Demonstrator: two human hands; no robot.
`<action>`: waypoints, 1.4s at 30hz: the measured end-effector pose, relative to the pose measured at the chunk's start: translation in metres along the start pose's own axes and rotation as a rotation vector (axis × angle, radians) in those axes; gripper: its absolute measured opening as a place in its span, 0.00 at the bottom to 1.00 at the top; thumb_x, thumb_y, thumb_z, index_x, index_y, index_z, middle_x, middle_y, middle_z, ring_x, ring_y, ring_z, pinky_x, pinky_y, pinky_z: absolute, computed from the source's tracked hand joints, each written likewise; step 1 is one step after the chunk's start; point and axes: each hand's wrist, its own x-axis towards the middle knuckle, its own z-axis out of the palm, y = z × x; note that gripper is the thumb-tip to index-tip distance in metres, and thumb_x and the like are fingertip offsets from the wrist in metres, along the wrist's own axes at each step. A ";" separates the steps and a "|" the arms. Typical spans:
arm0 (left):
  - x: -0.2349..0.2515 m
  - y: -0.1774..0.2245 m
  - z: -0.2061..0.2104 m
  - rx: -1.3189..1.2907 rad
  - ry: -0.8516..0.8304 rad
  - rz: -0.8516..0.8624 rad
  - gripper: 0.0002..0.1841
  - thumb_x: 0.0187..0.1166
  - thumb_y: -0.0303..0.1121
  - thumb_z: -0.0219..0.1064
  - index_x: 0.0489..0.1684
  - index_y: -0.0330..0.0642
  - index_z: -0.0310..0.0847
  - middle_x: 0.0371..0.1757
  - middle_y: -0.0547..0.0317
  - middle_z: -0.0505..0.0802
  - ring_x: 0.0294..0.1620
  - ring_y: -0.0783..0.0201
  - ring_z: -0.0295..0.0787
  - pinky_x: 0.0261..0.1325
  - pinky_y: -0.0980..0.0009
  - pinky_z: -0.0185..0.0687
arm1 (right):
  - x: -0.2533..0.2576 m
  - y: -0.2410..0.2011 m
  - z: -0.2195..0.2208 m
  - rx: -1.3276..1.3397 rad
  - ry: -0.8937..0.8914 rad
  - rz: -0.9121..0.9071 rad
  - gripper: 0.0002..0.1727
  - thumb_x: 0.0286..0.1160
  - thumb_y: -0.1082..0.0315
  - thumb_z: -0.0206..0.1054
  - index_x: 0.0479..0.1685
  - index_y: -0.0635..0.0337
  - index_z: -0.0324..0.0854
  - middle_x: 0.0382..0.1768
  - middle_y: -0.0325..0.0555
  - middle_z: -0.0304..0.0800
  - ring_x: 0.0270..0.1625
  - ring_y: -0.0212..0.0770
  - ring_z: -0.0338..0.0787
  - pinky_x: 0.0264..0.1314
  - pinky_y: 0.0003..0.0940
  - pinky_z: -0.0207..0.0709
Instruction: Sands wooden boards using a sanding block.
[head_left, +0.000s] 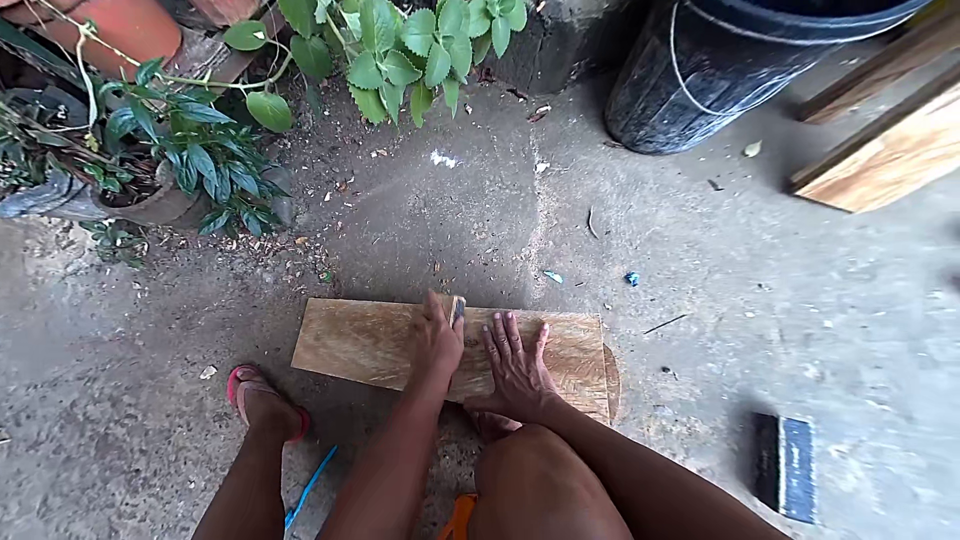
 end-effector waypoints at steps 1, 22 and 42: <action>0.011 0.002 -0.003 0.009 0.004 -0.011 0.44 0.89 0.59 0.53 0.99 0.52 0.33 0.82 0.25 0.72 0.71 0.33 0.83 0.70 0.44 0.80 | -0.001 0.000 0.001 0.001 0.013 -0.002 0.87 0.37 0.03 0.50 0.95 0.69 0.38 0.94 0.71 0.33 0.96 0.70 0.33 0.79 0.90 0.21; -0.006 -0.015 0.016 -0.014 0.065 0.063 0.46 0.87 0.57 0.57 0.99 0.48 0.35 0.80 0.20 0.73 0.69 0.29 0.83 0.69 0.40 0.80 | -0.024 0.037 0.002 0.045 0.172 0.132 0.78 0.42 0.06 0.53 0.96 0.56 0.49 0.96 0.59 0.44 0.96 0.70 0.41 0.76 0.94 0.24; -0.017 -0.016 0.017 -0.013 0.070 0.097 0.44 0.88 0.58 0.54 0.99 0.49 0.39 0.79 0.23 0.74 0.70 0.30 0.82 0.68 0.40 0.79 | -0.019 0.034 0.005 -0.023 0.172 -0.080 0.65 0.68 0.17 0.45 0.94 0.65 0.52 0.94 0.60 0.49 0.95 0.63 0.49 0.81 0.89 0.28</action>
